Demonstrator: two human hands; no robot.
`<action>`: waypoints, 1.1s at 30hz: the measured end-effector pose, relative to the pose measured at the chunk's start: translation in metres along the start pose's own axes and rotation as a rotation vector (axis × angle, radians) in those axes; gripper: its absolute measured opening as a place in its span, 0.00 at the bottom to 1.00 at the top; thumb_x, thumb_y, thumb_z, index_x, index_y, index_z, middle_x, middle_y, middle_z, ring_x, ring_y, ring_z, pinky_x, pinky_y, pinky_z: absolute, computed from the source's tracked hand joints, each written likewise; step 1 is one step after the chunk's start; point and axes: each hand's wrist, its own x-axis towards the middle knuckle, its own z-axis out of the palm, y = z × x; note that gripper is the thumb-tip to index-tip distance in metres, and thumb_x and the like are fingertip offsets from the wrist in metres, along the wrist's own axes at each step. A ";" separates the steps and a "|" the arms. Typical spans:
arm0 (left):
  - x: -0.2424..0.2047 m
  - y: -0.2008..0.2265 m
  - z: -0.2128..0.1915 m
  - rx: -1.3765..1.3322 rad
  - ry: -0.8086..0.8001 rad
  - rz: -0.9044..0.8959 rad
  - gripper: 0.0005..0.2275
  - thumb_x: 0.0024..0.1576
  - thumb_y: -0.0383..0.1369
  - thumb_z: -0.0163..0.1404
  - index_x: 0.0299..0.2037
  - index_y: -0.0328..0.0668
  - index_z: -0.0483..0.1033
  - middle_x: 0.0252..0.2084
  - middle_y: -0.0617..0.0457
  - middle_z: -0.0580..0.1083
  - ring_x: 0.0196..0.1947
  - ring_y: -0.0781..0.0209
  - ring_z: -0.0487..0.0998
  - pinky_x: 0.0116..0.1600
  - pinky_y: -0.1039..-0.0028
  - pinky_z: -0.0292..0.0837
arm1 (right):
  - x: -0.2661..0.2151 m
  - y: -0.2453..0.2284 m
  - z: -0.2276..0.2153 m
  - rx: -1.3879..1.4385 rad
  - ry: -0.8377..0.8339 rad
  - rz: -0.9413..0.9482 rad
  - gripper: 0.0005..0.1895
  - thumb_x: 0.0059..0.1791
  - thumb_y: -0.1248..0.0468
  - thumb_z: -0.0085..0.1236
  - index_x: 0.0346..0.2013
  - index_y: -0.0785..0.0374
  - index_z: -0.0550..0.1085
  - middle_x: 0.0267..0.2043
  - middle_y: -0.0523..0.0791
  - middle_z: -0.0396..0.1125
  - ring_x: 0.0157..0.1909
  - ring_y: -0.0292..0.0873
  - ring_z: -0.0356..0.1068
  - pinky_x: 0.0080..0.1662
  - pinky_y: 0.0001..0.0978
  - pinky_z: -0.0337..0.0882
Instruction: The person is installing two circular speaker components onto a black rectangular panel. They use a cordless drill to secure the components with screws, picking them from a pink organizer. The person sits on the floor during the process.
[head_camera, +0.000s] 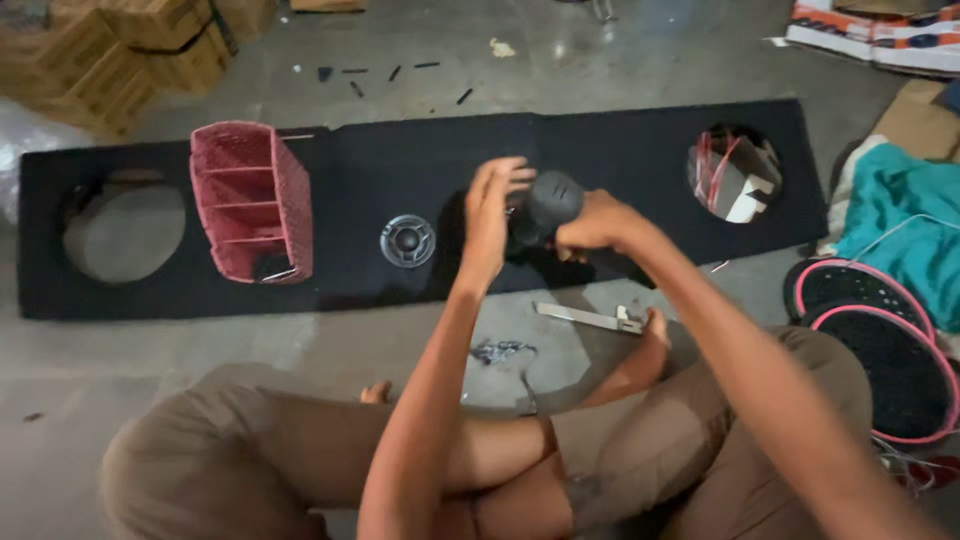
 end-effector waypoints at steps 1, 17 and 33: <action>0.005 0.011 0.008 -0.004 -0.115 -0.037 0.13 0.59 0.37 0.45 0.38 0.34 0.78 0.38 0.60 0.78 0.40 0.66 0.76 0.49 0.76 0.70 | 0.001 -0.002 0.002 -0.011 -0.015 0.014 0.13 0.31 0.67 0.66 0.30 0.64 0.82 0.28 0.47 0.78 0.27 0.41 0.77 0.35 0.35 0.76; 0.015 0.006 0.020 -0.063 -0.170 -0.080 0.15 0.61 0.36 0.43 0.23 0.36 0.69 0.23 0.60 0.66 0.25 0.70 0.65 0.33 0.73 0.61 | -0.024 -0.035 0.003 -0.190 0.089 0.070 0.13 0.31 0.60 0.64 0.27 0.61 0.81 0.26 0.49 0.76 0.28 0.46 0.77 0.35 0.38 0.76; 0.008 0.014 0.023 -0.038 -0.081 -0.157 0.13 0.58 0.35 0.47 0.24 0.33 0.72 0.24 0.58 0.68 0.27 0.68 0.67 0.36 0.74 0.64 | -0.043 -0.043 0.009 -0.124 0.107 0.137 0.14 0.31 0.61 0.62 0.28 0.64 0.81 0.26 0.50 0.76 0.29 0.46 0.78 0.36 0.36 0.76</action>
